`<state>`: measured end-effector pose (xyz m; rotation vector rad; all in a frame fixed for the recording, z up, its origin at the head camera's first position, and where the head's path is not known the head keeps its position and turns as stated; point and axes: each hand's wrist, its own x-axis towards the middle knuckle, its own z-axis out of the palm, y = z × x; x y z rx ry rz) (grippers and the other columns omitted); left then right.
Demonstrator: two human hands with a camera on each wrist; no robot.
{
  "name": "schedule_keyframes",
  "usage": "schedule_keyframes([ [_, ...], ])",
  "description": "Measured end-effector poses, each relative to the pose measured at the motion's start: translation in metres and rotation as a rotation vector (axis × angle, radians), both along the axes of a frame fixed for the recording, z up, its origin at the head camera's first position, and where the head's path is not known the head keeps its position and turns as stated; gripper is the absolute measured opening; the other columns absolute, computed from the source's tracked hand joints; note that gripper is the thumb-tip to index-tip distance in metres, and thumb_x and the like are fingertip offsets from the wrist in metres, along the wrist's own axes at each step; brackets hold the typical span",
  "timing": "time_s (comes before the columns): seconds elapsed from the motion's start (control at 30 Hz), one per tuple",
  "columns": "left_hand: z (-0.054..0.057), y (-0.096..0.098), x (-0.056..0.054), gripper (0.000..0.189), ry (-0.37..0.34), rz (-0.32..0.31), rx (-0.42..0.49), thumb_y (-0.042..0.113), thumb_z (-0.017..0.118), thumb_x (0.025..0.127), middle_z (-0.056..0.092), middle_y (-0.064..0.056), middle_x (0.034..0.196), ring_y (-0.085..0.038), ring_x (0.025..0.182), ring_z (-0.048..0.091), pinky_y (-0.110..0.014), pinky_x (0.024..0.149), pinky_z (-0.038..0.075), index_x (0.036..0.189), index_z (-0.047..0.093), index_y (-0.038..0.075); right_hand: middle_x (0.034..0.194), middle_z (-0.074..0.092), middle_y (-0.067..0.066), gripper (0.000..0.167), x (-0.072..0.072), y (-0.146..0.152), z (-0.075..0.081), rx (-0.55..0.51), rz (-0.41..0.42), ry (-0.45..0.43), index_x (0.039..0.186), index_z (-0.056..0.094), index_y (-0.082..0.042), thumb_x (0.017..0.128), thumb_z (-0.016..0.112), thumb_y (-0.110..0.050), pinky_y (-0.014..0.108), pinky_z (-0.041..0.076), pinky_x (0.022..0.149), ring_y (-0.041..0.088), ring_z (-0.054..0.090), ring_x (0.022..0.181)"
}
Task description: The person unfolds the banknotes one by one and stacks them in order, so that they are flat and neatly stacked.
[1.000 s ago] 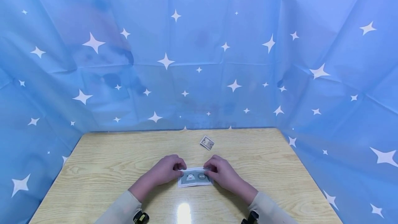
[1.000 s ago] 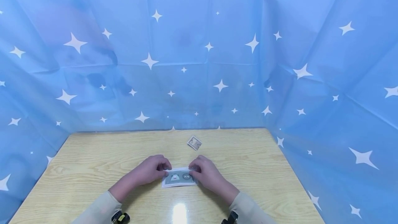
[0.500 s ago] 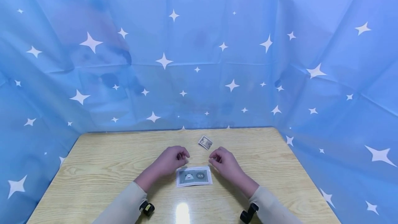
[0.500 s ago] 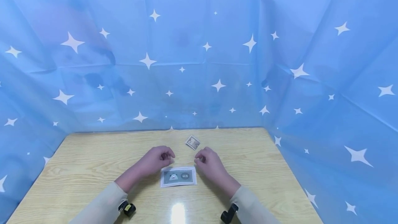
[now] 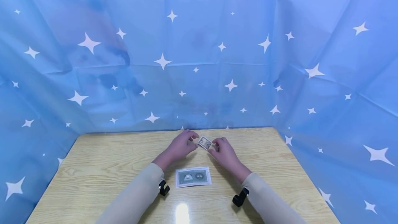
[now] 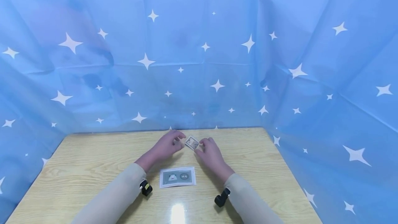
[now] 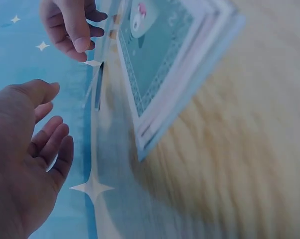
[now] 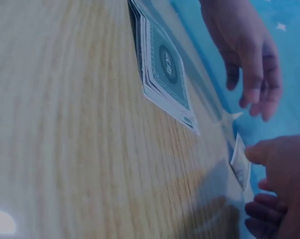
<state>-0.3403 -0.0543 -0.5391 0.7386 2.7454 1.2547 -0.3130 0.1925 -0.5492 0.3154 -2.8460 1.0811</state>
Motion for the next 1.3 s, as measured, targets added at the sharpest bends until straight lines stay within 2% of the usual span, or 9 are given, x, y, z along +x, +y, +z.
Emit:
schedule_keyframes([
  [0.17, -0.003, 0.01, -0.012, 0.051, 0.028, -0.022, -0.047, 0.018, 0.079, 0.103, 0.062, -0.013, 0.145, -0.033, 0.133, 0.063, -0.052, 0.111, 0.055, 0.15, 0.063, 0.009, 0.104, 0.059, 0.01, 0.054, -0.011, -0.003, -0.004, 0.038, -0.003, 0.012, 0.138, 0.066, 0.006, 0.098, 0.087, -0.024, 0.039, 0.053, 0.075, 0.02, 0.055, 0.084],
  [0.27, -0.005, 0.014, -0.018, 0.057, 0.043, -0.039, -0.108, 0.021, 0.08, 0.103, 0.06, -0.011, 0.148, -0.033, 0.137, 0.062, -0.051, 0.115, 0.052, 0.155, 0.06, 0.01, 0.106, 0.061, 0.011, 0.058, -0.015, -0.005, -0.004, 0.071, 0.002, 0.018, 0.139, 0.066, 0.007, 0.097, 0.087, -0.028, 0.039, 0.052, 0.073, 0.019, 0.054, 0.081],
  [0.47, -0.008, 0.019, -0.027, 0.064, 0.05, -0.064, -0.215, 0.028, 0.08, 0.103, 0.058, -0.011, 0.155, -0.034, 0.146, 0.054, -0.053, 0.124, 0.043, 0.16, 0.056, 0.012, 0.109, 0.062, 0.013, 0.059, -0.019, -0.008, -0.005, 0.119, 0.01, 0.023, 0.137, 0.069, 0.008, 0.096, 0.088, -0.03, 0.04, 0.053, 0.074, 0.02, 0.054, 0.083],
  [0.63, -0.012, 0.021, -0.032, 0.064, 0.042, -0.051, -0.259, 0.03, 0.077, 0.104, 0.052, -0.014, 0.162, -0.038, 0.153, 0.047, -0.059, 0.126, 0.038, 0.162, 0.055, 0.013, 0.105, 0.059, 0.011, 0.054, -0.023, -0.01, -0.009, 0.161, 0.022, 0.052, 0.133, 0.074, 0.006, 0.096, 0.088, -0.03, 0.043, 0.054, 0.082, 0.023, 0.054, 0.092],
  [0.73, -0.011, 0.022, -0.031, 0.062, 0.05, -0.045, -0.275, 0.03, 0.076, 0.104, 0.051, -0.016, 0.162, -0.04, 0.153, 0.045, -0.06, 0.126, 0.038, 0.16, 0.057, 0.014, 0.104, 0.057, 0.009, 0.054, -0.025, -0.009, -0.012, 0.173, 0.024, 0.051, 0.134, 0.075, 0.004, 0.096, 0.089, -0.031, 0.042, 0.053, 0.082, 0.023, 0.053, 0.094],
  [0.87, -0.007, 0.025, -0.029, 0.053, 0.068, -0.054, -0.299, 0.029, 0.077, 0.104, 0.053, -0.014, 0.157, -0.038, 0.15, 0.046, -0.058, 0.125, 0.039, 0.154, 0.065, 0.016, 0.105, 0.056, 0.009, 0.053, -0.026, -0.008, -0.011, 0.128, 0.03, 0.015, 0.135, 0.075, 0.003, 0.095, 0.09, -0.029, 0.04, 0.05, 0.079, 0.023, 0.051, 0.093],
  [1.0, -0.006, 0.026, -0.029, 0.046, 0.049, -0.052, -0.3, 0.03, 0.079, 0.103, 0.053, -0.012, 0.156, -0.036, 0.149, 0.045, -0.058, 0.124, 0.04, 0.147, 0.07, 0.02, 0.107, 0.056, 0.011, 0.051, -0.027, -0.008, -0.007, 0.07, 0.035, -0.019, 0.135, 0.075, 0.001, 0.094, 0.091, -0.024, 0.04, 0.047, 0.078, 0.023, 0.05, 0.092],
  [1.3, -0.01, 0.027, -0.029, 0.041, 0.045, -0.041, -0.294, 0.031, 0.083, 0.1, 0.055, -0.011, 0.151, -0.035, 0.145, 0.047, -0.055, 0.123, 0.041, 0.138, 0.074, 0.018, 0.11, 0.058, 0.014, 0.046, -0.026, -0.01, -0.004, 0.003, 0.027, -0.095, 0.134, 0.075, -0.002, 0.094, 0.091, -0.017, 0.038, 0.045, 0.077, 0.023, 0.051, 0.091],
])
